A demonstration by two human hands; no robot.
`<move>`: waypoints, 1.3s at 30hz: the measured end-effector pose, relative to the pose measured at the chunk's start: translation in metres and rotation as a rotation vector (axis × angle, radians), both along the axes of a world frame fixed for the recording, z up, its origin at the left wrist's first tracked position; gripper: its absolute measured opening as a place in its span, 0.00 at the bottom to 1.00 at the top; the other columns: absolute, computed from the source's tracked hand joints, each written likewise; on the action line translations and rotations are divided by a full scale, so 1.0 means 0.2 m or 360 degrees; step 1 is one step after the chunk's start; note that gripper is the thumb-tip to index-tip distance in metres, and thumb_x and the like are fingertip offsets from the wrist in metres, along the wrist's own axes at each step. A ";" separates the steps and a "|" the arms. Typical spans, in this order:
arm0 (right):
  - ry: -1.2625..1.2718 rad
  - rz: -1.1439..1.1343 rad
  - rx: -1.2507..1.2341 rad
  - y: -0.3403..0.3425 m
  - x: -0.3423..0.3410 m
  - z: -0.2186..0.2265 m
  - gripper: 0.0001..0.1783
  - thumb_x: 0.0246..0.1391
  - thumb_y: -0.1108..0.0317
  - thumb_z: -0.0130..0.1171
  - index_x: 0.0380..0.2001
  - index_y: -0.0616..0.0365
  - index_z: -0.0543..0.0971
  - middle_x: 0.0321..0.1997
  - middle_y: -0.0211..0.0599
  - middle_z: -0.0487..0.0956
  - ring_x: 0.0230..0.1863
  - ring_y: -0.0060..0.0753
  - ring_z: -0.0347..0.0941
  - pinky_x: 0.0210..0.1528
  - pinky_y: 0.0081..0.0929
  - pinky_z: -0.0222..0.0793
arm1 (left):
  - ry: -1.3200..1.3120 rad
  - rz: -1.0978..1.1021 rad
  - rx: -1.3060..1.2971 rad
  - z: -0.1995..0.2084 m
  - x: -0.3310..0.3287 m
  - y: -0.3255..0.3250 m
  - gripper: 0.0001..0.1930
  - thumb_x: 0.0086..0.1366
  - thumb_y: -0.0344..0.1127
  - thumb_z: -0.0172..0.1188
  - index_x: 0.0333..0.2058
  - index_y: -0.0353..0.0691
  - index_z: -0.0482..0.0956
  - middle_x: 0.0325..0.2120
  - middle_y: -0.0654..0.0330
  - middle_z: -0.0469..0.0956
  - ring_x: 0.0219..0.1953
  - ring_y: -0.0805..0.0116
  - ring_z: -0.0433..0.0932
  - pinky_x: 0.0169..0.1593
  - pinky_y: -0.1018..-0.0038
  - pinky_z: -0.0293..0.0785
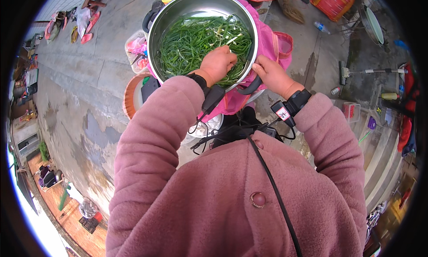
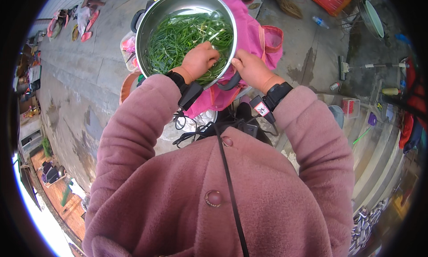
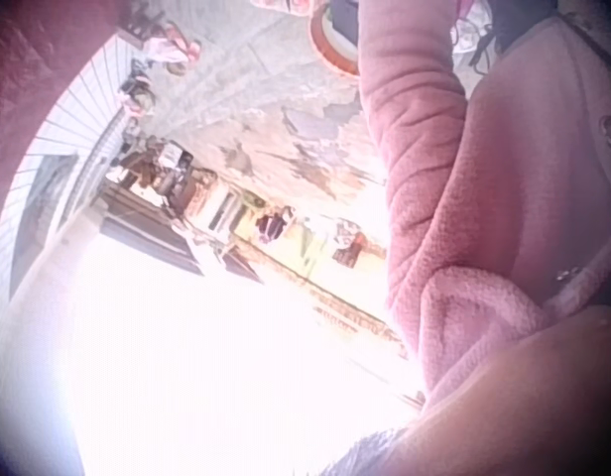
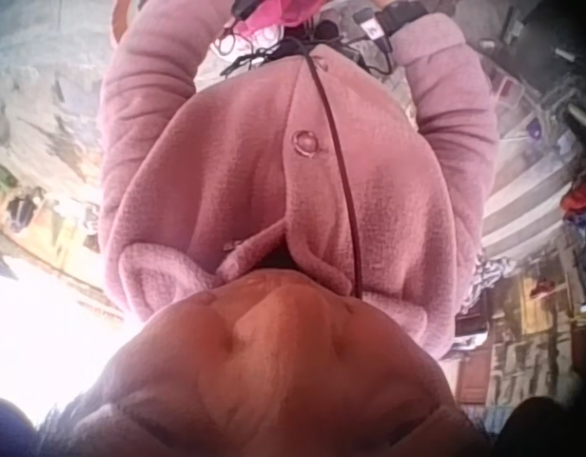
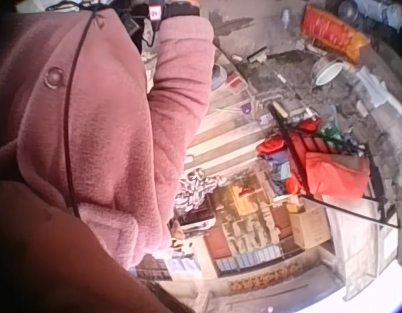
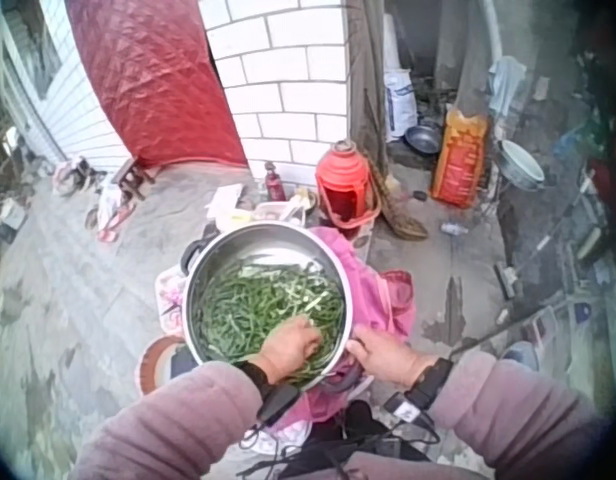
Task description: The person washes green leafy vegetables in a metal pot filled with water, repeatedly submerging and lifting them by hand. The person then pours out the water and carries the pot with the vegetables to another location.
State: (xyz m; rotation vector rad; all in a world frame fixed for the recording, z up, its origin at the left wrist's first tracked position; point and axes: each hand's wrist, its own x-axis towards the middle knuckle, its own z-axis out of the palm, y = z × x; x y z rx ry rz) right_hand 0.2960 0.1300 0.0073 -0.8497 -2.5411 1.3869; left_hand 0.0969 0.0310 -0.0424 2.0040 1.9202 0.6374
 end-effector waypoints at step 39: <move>-0.0025 0.0004 -0.0037 -0.01 0.01 0.01 0.12 0.59 0.64 0.51 0.31 0.64 0.71 0.26 0.48 0.77 0.30 0.48 0.75 0.34 0.38 0.68 | 0.0226 -0.0086 -0.0742 0.23 -0.22 -0.39 0.45 0.39 0.23 0.70 0.58 0.62 0.66 0.58 0.51 0.57 0.57 0.47 0.63 0.59 0.65 0.66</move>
